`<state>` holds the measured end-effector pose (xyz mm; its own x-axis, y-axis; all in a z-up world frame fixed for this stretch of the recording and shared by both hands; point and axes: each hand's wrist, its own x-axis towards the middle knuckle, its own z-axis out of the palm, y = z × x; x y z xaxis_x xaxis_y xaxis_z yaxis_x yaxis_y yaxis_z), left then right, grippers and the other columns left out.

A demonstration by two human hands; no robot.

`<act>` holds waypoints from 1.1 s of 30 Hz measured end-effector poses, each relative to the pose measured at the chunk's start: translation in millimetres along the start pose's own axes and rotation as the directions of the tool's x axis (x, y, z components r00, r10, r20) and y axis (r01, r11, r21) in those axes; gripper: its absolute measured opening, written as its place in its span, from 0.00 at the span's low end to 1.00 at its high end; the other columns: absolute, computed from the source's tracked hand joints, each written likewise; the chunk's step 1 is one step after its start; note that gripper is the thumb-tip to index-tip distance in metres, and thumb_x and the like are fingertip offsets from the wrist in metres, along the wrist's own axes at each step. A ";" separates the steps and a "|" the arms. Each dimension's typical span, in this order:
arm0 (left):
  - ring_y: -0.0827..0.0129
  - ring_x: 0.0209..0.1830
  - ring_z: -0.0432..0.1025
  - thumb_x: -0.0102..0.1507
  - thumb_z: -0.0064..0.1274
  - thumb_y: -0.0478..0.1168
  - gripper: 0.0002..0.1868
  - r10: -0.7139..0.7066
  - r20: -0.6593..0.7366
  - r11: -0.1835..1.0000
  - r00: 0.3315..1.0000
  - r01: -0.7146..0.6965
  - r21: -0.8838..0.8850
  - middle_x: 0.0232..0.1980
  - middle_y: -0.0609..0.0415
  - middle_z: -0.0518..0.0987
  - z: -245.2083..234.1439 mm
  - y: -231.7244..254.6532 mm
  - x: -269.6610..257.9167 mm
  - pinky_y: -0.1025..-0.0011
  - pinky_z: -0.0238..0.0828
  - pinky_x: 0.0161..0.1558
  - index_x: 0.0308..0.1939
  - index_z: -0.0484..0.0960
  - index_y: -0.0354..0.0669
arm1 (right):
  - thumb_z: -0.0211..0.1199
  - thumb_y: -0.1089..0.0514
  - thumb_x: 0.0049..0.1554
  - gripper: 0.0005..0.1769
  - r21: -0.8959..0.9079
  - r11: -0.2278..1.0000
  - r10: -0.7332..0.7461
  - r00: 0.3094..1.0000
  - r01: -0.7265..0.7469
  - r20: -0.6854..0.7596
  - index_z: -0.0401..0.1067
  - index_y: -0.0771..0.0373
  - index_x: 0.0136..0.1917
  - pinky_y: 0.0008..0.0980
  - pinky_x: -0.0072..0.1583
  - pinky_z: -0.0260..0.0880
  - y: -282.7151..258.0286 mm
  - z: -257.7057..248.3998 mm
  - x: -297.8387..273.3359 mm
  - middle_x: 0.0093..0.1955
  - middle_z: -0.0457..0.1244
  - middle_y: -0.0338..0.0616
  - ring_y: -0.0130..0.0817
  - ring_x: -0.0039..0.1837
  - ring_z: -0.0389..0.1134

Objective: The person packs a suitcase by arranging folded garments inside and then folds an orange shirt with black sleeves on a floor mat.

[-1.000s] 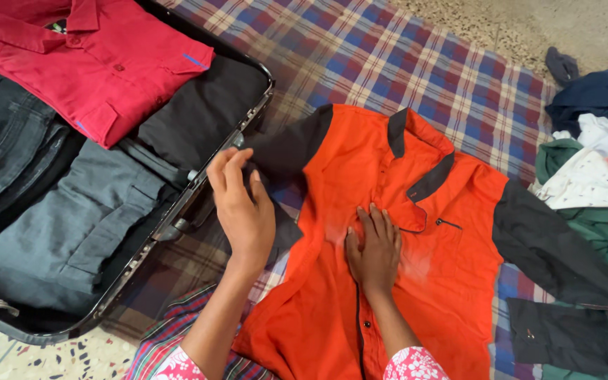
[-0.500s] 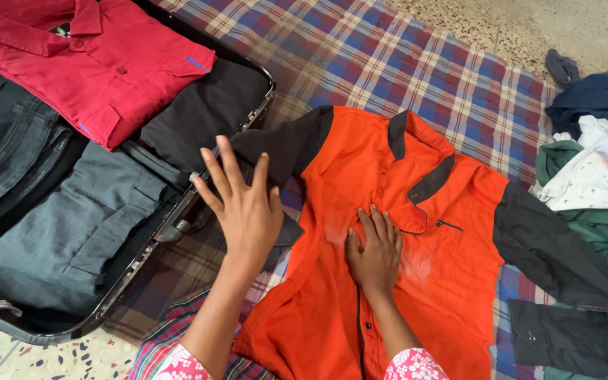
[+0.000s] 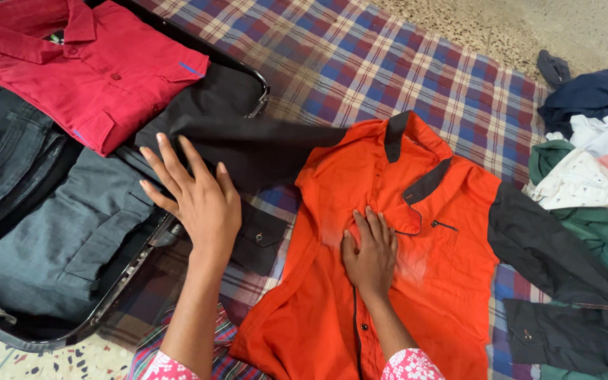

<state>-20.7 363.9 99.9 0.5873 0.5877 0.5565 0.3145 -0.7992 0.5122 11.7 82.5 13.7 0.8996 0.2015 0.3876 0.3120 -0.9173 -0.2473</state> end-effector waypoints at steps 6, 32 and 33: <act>0.39 0.84 0.36 0.66 0.53 0.45 0.32 0.181 0.144 0.983 0.973 -0.178 -0.035 0.84 0.38 0.48 -4.5 25.2 -23.8 0.35 0.25 0.76 0.74 0.71 0.40 | 0.56 0.47 0.61 0.27 0.004 1.000 -0.024 1.000 0.024 -0.016 0.70 0.57 0.70 0.51 0.77 0.46 -1.2 -2.3 -0.7 0.76 0.58 0.46 0.47 0.80 0.53; 0.46 0.84 0.42 0.65 0.53 0.49 0.29 0.184 0.176 0.975 0.967 -0.203 0.093 0.80 0.46 0.61 19.3 11.0 -17.9 0.42 0.30 0.78 0.70 0.76 0.46 | 0.61 0.48 0.62 0.20 0.003 0.982 -0.189 0.981 0.190 -0.037 0.73 0.53 0.66 0.57 0.72 0.48 -15.6 76.8 114.2 0.69 0.61 0.46 0.55 0.75 0.52; 0.46 0.84 0.42 0.66 0.52 0.49 0.28 0.166 0.170 0.978 0.971 -0.184 0.096 0.80 0.47 0.61 18.5 7.4 -15.3 0.42 0.31 0.78 0.70 0.75 0.47 | 0.60 0.47 0.64 0.20 -0.035 0.977 -0.212 0.977 0.212 -0.016 0.73 0.52 0.66 0.59 0.72 0.46 -17.0 87.3 127.0 0.70 0.60 0.46 0.56 0.76 0.51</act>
<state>-13.5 346.7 83.1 0.7495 0.4166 0.5145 0.2712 -0.9022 0.3354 147.3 153.7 -10.4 0.8076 0.3861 0.4457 0.4844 -0.8654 -0.1281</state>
